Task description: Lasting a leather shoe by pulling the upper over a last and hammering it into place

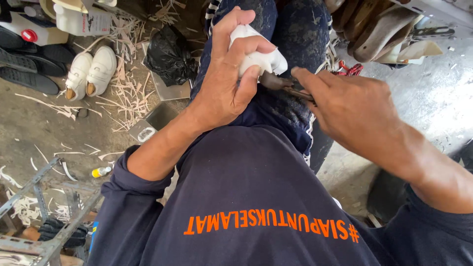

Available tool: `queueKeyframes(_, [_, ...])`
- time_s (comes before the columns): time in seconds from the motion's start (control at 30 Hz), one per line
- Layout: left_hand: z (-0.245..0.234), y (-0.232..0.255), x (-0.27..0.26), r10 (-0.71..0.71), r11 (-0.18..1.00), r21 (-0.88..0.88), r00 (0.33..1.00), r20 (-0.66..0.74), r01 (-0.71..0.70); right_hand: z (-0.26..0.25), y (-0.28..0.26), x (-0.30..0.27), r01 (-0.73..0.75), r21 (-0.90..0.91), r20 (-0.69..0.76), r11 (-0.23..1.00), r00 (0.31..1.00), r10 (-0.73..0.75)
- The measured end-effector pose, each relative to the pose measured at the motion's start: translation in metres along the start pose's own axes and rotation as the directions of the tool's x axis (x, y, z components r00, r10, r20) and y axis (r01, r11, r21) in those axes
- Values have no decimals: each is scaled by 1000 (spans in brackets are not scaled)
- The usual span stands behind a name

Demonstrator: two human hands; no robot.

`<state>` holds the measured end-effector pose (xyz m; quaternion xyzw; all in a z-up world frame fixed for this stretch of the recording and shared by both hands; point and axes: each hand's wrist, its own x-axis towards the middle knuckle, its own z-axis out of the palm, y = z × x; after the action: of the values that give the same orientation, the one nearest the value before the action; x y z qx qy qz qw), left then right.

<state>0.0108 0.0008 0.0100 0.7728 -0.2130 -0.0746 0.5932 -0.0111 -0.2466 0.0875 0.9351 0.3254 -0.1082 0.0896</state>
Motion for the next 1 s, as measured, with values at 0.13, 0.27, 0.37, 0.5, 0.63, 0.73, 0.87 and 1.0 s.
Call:
queueKeyframes(0.13, [-3, -1, 1, 10, 1000, 22, 1000, 18, -10, 6, 8, -1, -5, 18, 49, 1000, 999, 4])
queueKeyframes(0.27, [-3, -5, 1, 12, 1000, 1, 1000, -1, -12, 9, 1, -2, 1, -45, -29, 999, 1000, -3])
queueKeyframes(0.37, [0, -5, 2, 27, 999, 42, 999, -21, -26, 12, -18, -4, -55, -41, -51, 998, 997, 53])
queueKeyframes(0.5, [5, -4, -6, 8, 1000, 5, 1000, -9, -8, 14, -40, -11, -114, -117, 28, 987, 993, 118])
queueKeyframes(0.63, [-2, 0, -6, -40, 999, -6, 999, 26, 40, 21, -35, -9, -93, -25, -24, 995, 995, 92])
queueKeyframes(0.73, [-8, 4, -2, 5, 997, 71, 999, 46, -9, 23, -19, -2, -56, 118, -87, 991, 994, 67])
queueKeyframes(0.87, [-7, 2, 1, 25, 995, 97, 999, 27, -28, 17, -7, -3, -41, 93, -36, 995, 998, 44])
queueKeyframes(1.0, [-8, 0, 2, 22, 996, 88, 999, 49, -26, 21, -24, -6, -80, 107, -25, 991, 996, 83])
